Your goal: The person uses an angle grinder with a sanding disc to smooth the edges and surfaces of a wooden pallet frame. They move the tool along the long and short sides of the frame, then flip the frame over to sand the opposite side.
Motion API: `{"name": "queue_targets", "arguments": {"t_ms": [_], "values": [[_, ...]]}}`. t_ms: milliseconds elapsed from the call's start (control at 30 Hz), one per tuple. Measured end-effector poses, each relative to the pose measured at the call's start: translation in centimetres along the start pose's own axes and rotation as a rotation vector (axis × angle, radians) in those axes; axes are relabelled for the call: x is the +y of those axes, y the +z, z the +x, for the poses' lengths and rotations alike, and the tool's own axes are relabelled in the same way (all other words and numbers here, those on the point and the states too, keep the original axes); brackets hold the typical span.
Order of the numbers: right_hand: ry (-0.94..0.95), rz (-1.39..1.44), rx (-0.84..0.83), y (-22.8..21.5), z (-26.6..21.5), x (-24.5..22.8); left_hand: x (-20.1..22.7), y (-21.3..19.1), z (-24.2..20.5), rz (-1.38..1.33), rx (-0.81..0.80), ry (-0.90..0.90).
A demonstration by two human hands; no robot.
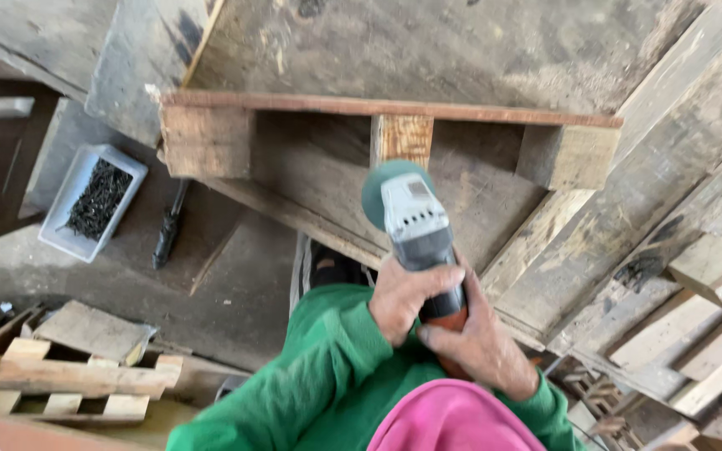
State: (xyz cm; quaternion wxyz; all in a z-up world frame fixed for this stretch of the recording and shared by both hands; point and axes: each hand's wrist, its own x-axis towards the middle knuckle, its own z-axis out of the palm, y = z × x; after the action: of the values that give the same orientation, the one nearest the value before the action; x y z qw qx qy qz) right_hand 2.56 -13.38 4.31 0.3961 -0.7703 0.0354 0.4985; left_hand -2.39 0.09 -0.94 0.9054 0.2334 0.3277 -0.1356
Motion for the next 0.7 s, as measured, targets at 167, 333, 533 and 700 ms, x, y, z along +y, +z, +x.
{"name": "queue_targets", "arguments": {"t_ms": [167, 333, 533, 700], "values": [[0.011, -0.051, 0.048, -0.1, 0.9, -0.1, 0.2, -0.3, 1.4, -0.097, -0.019, -0.02], [0.07, -0.038, 0.075, 0.5, -0.7, 0.8, -1.5, 0.1, 0.5, -0.121, 0.017, -0.064], [-0.091, -0.006, 0.031, 0.4, 1.0, -0.3, -0.1, -0.9, 1.3, -0.112, 0.033, 0.014], [0.008, -0.038, -0.035, 0.6, 0.2, -1.2, 0.4, -0.5, -0.4, -0.071, 0.039, 0.006]]}}
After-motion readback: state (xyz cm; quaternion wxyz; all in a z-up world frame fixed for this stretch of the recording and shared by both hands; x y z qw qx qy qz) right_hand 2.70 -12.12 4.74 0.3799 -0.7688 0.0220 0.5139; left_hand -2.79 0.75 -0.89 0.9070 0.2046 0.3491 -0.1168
